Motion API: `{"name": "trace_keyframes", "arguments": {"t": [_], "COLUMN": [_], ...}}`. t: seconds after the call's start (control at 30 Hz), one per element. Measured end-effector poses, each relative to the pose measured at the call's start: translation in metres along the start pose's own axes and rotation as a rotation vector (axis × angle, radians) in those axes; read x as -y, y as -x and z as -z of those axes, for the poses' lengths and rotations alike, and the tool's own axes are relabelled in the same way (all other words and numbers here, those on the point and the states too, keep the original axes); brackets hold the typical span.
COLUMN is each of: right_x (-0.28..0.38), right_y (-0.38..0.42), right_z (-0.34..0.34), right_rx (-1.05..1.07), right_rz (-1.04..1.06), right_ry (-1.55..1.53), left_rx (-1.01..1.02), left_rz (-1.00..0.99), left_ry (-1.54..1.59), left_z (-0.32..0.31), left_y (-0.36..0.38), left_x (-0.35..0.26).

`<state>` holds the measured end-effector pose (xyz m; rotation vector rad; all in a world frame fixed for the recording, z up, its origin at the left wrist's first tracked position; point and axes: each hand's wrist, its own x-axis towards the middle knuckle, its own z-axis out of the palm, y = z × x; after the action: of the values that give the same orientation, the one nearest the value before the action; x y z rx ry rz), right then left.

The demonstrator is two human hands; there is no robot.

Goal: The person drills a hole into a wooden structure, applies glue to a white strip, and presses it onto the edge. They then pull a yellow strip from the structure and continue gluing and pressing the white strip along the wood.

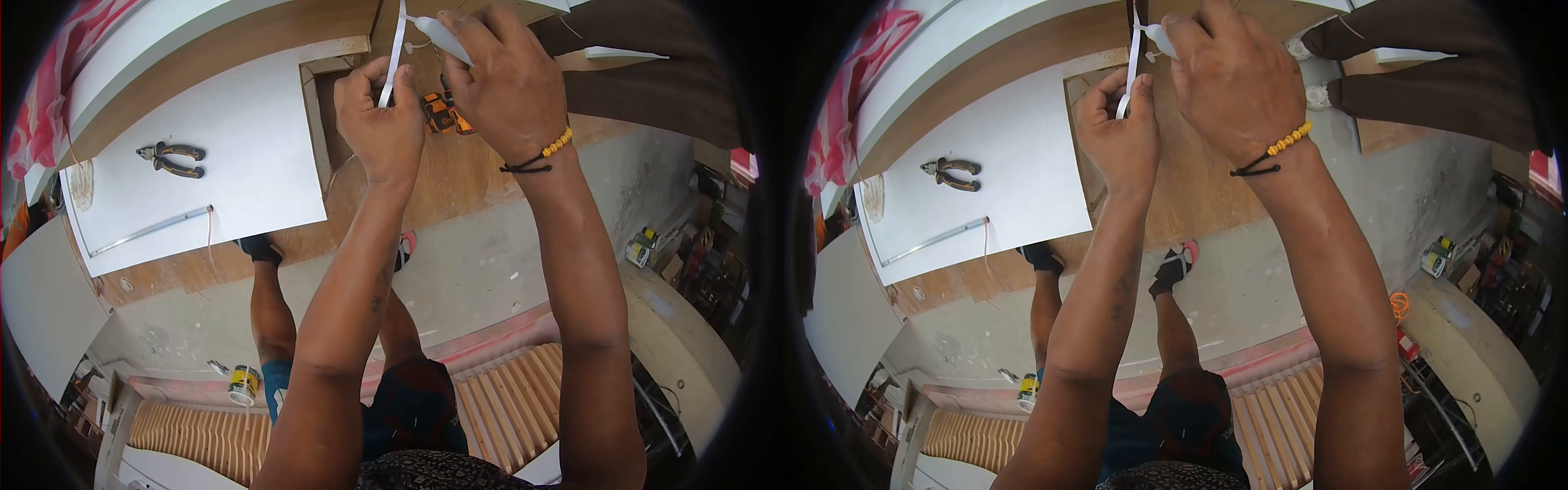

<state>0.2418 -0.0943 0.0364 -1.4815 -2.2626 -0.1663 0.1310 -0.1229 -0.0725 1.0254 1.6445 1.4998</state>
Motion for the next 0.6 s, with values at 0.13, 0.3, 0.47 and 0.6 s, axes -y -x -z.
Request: {"name": "trace_keyframes", "arguments": {"t": [0.13, 0.3, 0.47, 0.6], "right_x": [0.003, 0.004, 0.005, 0.0], "right_y": [0.002, 0.008, 0.017, 0.023], "right_z": [-0.001, -0.005, -0.012, -0.017], "right_rx": [-0.011, 0.019, -0.002, -0.012], "right_rz": [-0.001, 0.01, 0.011, 0.038], "right_ry": [-0.002, 0.065, 0.081, 0.044], "left_rx": [-0.013, -0.029, -0.036, -0.058], "left_rz": [-0.032, -0.063, -0.068, -0.094], "left_ry": [-0.035, -0.066, -0.093, -0.039], "left_z": [0.001, 0.002, 0.003, 0.002], "left_y": [0.0, -0.002, -0.002, -0.002], "left_x": [0.002, 0.004, 0.004, 0.007]}}
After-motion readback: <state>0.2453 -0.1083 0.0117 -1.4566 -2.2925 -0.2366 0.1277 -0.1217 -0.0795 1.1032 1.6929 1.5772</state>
